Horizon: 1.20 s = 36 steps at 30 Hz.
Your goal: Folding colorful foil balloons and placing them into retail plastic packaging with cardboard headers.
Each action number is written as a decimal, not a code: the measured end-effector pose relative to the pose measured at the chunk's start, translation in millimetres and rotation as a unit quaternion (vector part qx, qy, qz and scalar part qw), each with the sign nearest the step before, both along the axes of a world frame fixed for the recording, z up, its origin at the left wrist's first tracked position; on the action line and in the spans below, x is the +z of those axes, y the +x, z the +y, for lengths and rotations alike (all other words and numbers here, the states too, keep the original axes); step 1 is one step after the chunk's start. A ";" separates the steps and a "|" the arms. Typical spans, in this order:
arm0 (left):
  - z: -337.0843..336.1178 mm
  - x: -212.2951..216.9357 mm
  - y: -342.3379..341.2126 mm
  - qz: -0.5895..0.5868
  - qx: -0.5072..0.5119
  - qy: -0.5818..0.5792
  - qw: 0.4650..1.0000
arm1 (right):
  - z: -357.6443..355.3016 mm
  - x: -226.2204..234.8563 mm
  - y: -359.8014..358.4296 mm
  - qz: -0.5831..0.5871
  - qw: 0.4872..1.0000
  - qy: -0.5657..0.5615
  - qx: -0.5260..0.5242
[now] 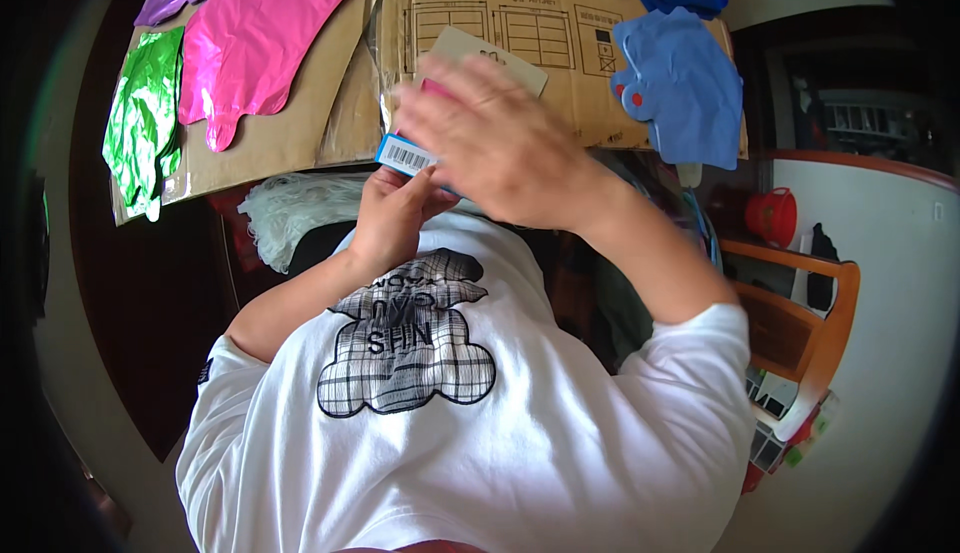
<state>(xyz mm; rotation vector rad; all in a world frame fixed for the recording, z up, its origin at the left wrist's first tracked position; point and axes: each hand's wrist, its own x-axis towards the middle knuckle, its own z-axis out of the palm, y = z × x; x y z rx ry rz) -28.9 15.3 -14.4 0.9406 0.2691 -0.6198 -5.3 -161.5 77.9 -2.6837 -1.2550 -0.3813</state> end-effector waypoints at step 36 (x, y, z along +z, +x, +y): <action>10.5 3.4 -1.9 0.049 0.004 -0.050 0.998 | 9.7 6.5 65.2 0.230 0.962 0.140 -0.050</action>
